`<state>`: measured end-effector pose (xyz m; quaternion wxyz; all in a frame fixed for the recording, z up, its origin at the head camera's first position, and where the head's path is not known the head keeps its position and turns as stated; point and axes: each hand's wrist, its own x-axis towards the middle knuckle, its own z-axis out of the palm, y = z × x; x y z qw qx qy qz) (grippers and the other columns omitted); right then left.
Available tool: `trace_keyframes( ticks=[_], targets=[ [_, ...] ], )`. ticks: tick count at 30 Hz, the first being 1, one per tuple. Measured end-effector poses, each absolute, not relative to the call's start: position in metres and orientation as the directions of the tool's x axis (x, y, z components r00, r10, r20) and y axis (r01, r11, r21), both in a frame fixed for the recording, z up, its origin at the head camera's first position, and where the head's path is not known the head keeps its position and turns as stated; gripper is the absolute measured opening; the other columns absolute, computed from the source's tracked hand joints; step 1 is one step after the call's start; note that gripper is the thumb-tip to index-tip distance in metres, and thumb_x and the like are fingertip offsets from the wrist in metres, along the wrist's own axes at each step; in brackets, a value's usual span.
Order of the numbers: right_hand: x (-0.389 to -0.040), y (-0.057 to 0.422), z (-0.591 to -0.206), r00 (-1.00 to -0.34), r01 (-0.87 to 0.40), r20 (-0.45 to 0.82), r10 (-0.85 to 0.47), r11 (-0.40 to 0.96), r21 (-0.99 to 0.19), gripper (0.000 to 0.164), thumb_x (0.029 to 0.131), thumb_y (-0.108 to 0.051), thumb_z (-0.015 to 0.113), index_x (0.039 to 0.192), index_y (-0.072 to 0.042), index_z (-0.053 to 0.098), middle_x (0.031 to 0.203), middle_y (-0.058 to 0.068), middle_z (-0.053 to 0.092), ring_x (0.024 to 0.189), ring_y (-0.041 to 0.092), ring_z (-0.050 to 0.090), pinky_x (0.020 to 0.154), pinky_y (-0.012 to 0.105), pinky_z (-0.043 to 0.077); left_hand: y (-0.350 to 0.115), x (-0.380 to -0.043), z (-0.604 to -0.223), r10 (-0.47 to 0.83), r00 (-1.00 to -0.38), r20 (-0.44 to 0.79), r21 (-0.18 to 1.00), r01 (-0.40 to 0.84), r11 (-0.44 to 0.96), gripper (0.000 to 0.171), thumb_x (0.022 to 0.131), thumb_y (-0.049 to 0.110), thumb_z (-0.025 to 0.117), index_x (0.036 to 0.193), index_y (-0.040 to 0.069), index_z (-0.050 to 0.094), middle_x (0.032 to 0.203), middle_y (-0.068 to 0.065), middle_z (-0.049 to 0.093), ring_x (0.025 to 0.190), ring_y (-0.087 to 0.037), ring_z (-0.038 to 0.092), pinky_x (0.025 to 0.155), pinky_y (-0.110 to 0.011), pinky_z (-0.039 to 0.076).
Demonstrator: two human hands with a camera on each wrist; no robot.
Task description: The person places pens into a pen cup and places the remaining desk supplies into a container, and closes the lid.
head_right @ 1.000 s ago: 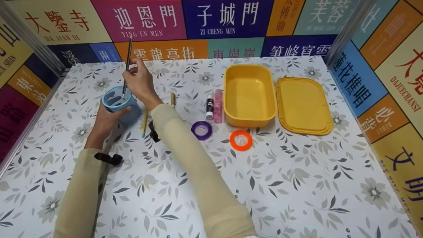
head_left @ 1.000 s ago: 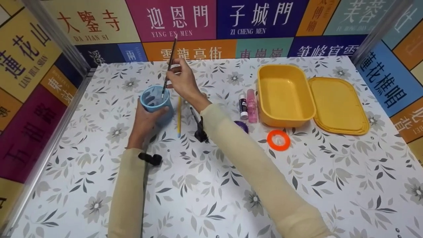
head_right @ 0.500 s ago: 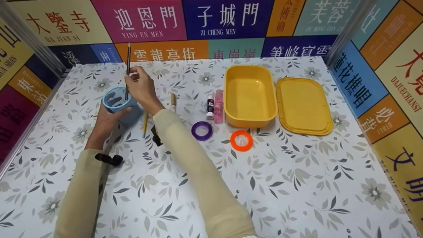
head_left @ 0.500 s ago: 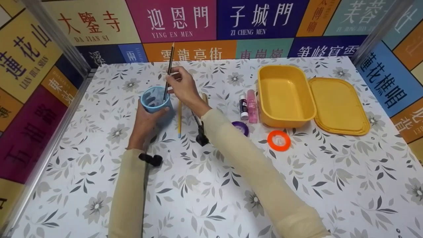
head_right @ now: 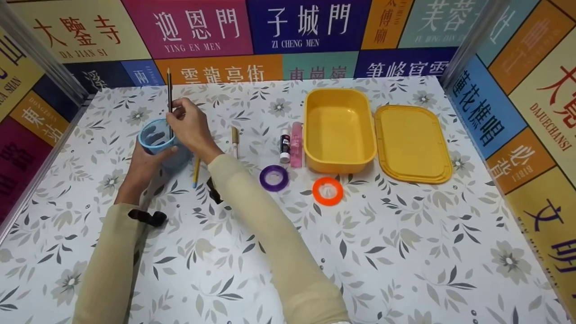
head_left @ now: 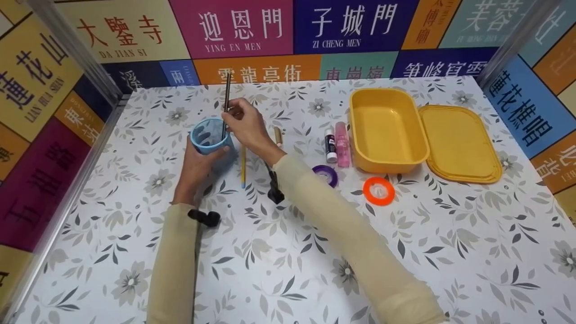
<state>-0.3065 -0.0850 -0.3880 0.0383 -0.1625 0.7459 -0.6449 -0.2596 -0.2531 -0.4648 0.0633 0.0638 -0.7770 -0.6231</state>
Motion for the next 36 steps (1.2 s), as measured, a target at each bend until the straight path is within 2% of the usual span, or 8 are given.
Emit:
trace_keyframes(
  ticks=[7,14,19,25,30,36],
  targets=[
    [-0.308,-0.082,-0.383,-0.95,-0.188,0.154,-0.271,0.103,-0.977,0.023,0.1,-0.02,0.061,0.12,-0.008,0.062,0.105,0.005,0.063,0.092,0.012,0.063,0.079,0.023,0.06,-0.251,-0.262,-0.465,-0.191,-0.981,0.017,0.972,-0.028,0.232,0.103,0.079,0.03,0.086,0.157,0.019,0.019,0.159,-0.006,0.035,0.147,-0.021,0.035,0.124,-0.037,0.028],
    [-0.309,-0.078,-0.389,-0.939,-0.227,0.186,-0.289,0.114,-0.967,0.022,0.1,-0.021,0.061,0.118,-0.008,0.063,0.106,0.006,0.065,0.093,0.013,0.063,0.083,0.026,0.06,-0.251,-0.263,-0.465,-0.193,-0.981,0.025,0.971,-0.022,0.237,0.103,0.079,0.031,0.085,0.157,0.018,0.019,0.159,-0.007,0.035,0.147,-0.022,0.036,0.124,-0.039,0.029],
    [-0.307,-0.08,-0.394,-0.942,-0.21,0.164,-0.294,0.133,-0.969,0.025,0.1,-0.023,0.062,0.119,-0.008,0.065,0.106,0.005,0.066,0.093,0.012,0.063,0.082,0.021,0.059,-0.253,-0.26,-0.466,-0.18,-0.984,0.017,0.971,-0.026,0.236,0.104,0.079,0.034,0.086,0.157,0.019,0.019,0.159,-0.007,0.035,0.146,-0.022,0.036,0.124,-0.039,0.03],
    [-0.305,-0.08,-0.396,-0.947,-0.185,0.143,-0.289,0.124,-0.975,0.022,0.099,-0.02,0.064,0.117,-0.008,0.066,0.105,0.006,0.068,0.091,0.012,0.065,0.081,0.021,0.058,-0.254,-0.258,-0.466,-0.183,-0.983,0.018,0.97,-0.027,0.241,0.104,0.08,0.034,0.085,0.158,0.018,0.018,0.159,-0.007,0.035,0.146,-0.023,0.036,0.124,-0.039,0.029],
    [-0.303,-0.077,-0.399,-0.953,-0.17,0.118,-0.277,0.17,-0.971,0.029,0.097,-0.023,0.067,0.122,-0.008,0.066,0.105,0.006,0.07,0.089,0.012,0.067,0.078,0.02,0.057,-0.254,-0.259,-0.465,-0.187,-0.982,-0.011,0.966,-0.059,0.251,0.105,0.08,0.035,0.085,0.159,0.02,0.016,0.16,-0.006,0.033,0.148,-0.022,0.034,0.125,-0.039,0.027],
    [-0.294,-0.067,-0.399,-0.951,-0.138,0.075,-0.301,0.194,-0.971,0.034,0.097,-0.022,0.067,0.128,-0.009,0.064,0.113,0.008,0.068,0.099,0.016,0.067,0.082,0.022,0.059,-0.253,-0.258,-0.462,-0.171,-0.985,0.015,0.969,-0.028,0.245,0.101,0.081,0.03,0.084,0.158,0.017,0.019,0.158,-0.009,0.035,0.147,-0.024,0.035,0.124,-0.04,0.029]
  ],
)
